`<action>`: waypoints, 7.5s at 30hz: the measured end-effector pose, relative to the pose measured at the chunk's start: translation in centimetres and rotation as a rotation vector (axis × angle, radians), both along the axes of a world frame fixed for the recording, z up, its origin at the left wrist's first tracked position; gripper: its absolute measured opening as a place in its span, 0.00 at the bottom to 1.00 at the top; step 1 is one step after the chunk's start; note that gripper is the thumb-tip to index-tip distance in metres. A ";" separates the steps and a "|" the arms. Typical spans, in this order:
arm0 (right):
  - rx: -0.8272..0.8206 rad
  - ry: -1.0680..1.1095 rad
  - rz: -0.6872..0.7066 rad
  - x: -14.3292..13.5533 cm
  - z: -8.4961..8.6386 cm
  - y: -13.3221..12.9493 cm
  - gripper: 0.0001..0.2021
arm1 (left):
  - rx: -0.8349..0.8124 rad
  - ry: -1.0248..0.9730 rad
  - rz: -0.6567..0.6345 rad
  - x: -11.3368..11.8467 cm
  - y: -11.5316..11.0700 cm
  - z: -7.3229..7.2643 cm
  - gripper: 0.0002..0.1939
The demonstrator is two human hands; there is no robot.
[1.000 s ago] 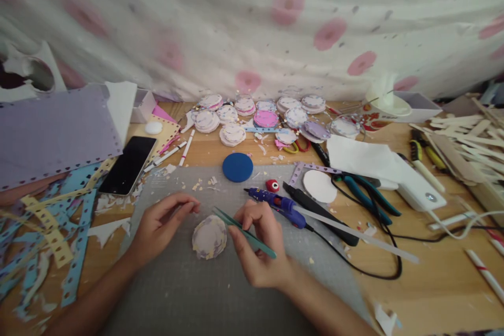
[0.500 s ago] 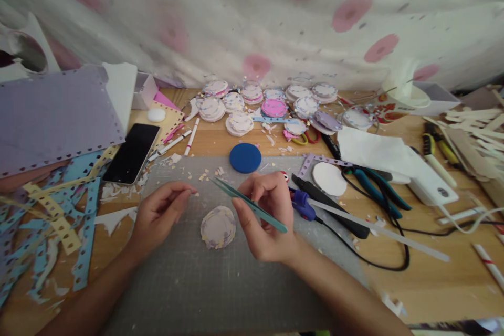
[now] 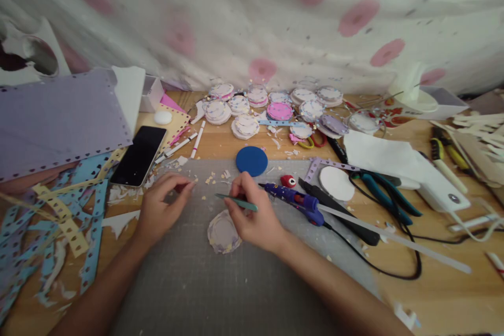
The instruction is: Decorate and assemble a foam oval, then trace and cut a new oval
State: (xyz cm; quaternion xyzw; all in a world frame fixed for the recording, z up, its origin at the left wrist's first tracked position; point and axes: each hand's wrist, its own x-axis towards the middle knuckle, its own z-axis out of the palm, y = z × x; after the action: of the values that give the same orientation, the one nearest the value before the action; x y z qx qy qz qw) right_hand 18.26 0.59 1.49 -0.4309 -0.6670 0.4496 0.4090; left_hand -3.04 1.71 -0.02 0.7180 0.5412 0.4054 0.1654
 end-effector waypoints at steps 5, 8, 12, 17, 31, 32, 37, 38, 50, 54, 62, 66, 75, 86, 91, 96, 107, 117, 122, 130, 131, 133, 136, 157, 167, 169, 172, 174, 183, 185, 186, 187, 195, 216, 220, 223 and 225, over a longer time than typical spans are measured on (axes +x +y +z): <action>0.090 -0.115 0.139 -1.8 -0.9 1.2 0.10 | 0.129 0.225 0.103 -0.3 0.3 -0.6 0.11; 0.119 -0.147 0.193 -2.6 -1.0 1.8 0.11 | 0.110 0.218 0.157 -0.3 0.0 -0.3 0.03; 0.156 -0.144 0.183 -2.1 -0.3 1.7 0.12 | 0.059 0.124 0.167 -0.2 -0.5 0.5 0.13; 0.221 -0.033 0.056 0.5 0.8 -0.5 0.12 | 0.038 0.008 0.030 0.4 -1.0 1.1 0.09; 0.299 0.219 -0.017 3.0 2.3 -4.0 0.11 | -0.108 -0.241 -0.372 4.7 -2.9 3.9 0.06; 0.286 0.237 -0.018 3.0 2.3 -4.1 0.11 | -0.125 -0.254 -0.372 4.8 -2.9 3.9 0.06; 0.263 0.291 -0.018 3.5 2.2 -4.5 0.10 | -0.182 -0.293 -0.373 5.5 -2.9 4.1 0.05; 0.251 0.302 -0.021 3.6 2.2 -4.6 0.10 | -0.184 -0.294 -0.369 5.6 -2.9 4.1 0.05; 0.190 0.326 -0.015 4.8 2.5 -4.7 0.09 | -0.219 -0.264 -0.478 5.6 -2.7 4.8 0.05; 0.211 0.315 -0.007 4.7 2.5 -4.8 0.10 | -0.220 -0.262 -0.483 5.6 -2.7 4.8 0.05; 0.293 0.265 0.021 4.4 2.7 -4.8 0.11 | -0.230 -0.281 -0.515 5.4 -2.9 4.7 0.06; 0.411 0.209 0.006 4.6 3.2 -4.7 0.14 | -0.242 -0.295 -0.449 5.4 -3.3 5.0 0.05; 1.091 -0.505 0.204 2.1 4.2 -4.0 0.10 | -0.397 -0.327 -0.247 6.9 -6.3 7.0 0.17; 0.555 -0.484 -0.382 7.0 -0.7 -7.5 0.08 | -0.308 -0.435 -0.026 4.8 -4.4 5.1 0.18; 0.494 -0.833 -0.735 9.6 -3.0 -7.0 0.16 | -0.320 -0.493 -0.103 4.6 -2.8 2.3 0.19; 0.473 -1.034 -0.604 9.0 -4.7 -4.7 0.12 | -0.332 -0.439 -0.269 4.9 -2.6 1.4 0.19; 0.415 -0.486 -0.678 6.2 -3.2 -2.4 0.08 | -0.265 -0.333 -0.406 4.6 -3.2 0.9 0.17; 0.476 -0.464 -0.573 6.2 -3.1 -2.7 0.04 | -0.251 -0.318 -0.460 4.9 -3.1 0.7 0.16; 0.468 -0.485 -0.586 6.1 -2.9 -2.7 0.05 | -0.243 -0.312 -0.462 4.9 -3.2 0.7 0.16; 0.466 -0.472 -0.577 6.1 -3.1 -2.7 0.05 | -0.256 -0.300 -0.447 4.9 -3.1 0.9 0.18; 0.467 -0.472 -0.578 6.1 -3.1 -2.7 0.05 | -0.257 -0.299 -0.447 4.8 -3.1 0.9 0.18; 0.460 -0.477 -0.581 6.1 -3.2 -2.7 0.05 | -0.255 -0.299 -0.445 4.8 -3.1 1.0 0.17; 0.442 -0.479 -0.570 6.2 -3.2 -2.8 0.05 | -0.247 -0.300 -0.444 4.8 -3.1 1.0 0.18; 0.481 -0.470 -0.561 6.2 -3.4 -2.7 0.05 | -0.250 -0.284 -0.428 4.7 -3.1 0.9 0.18; 0.464 -0.435 -0.514 6.1 -3.4 -2.7 0.08 | -0.249 -0.301 -0.458 4.8 -3.1 0.9 0.18; 0.459 -0.437 -0.518 6.2 -3.5 -2.7 0.08 | -0.252 -0.304 -0.457 4.8 -3.1 1.0 0.18; 0.458 -0.455 -0.521 6.2 -3.6 -2.8 0.07 | -0.255 -0.298 -0.446 4.8 -3.1 1.0 0.18; 0.448 -0.446 -0.514 6.2 -3.6 -2.8 0.07 | -0.254 -0.292 -0.444 4.8 -3.1 1.1 0.18; 0.520 -0.545 -0.533 6.8 -3.7 -2.6 0.07 | -0.249 -0.310 -0.451 4.8 -3.1 1.2 0.18; 0.539 -0.605 -0.590 7.4 -3.7 -2.7 0.08 | -0.244 -0.319 -0.442 4.8 -3.0 1.3 0.18; 0.532 -0.640 -0.627 7.8 -3.7 -2.9 0.09 | -0.239 -0.325 -0.433 4.8 -3.0 1.4 0.18; 0.516 -0.680 -0.660 8.2 -3.7 -3.1 0.10 | -0.232 -0.331 -0.419 4.8 -3.0 1.6 0.18; 0.492 -1.004 -0.647 10.7 -5.4 -4.9 0.15 | -0.243 -0.353 -0.289 4.8 -3.3 2.9 0.19; 0.740 -0.451 -0.101 4.4 -0.1 -7.2 0.06 | -0.252 -0.214 -0.116 9.8 -5.4 5.0 0.19; 0.850 -0.541 -0.018 3.4 0.0 -4.9 0.07 | -0.125 -0.058 -0.120 10.6 -5.3 4.6 0.20; 0.905 -0.514 0.001 3.6 -0.5 -4.2 0.11 | -0.096 0.051 -0.129 10.4 -5.1 4.5 0.21; 0.838 -0.427 0.001 3.9 -1.1 -4.2 0.13 | -0.073 0.101 -0.149 9.7 -5.1 4.6 0.20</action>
State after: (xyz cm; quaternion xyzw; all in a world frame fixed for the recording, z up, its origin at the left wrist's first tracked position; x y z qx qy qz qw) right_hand 22.16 -3.57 0.41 -0.3113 -0.8604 0.0427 0.4012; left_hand 6.63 -3.41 4.57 0.7692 0.5084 0.3353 0.1936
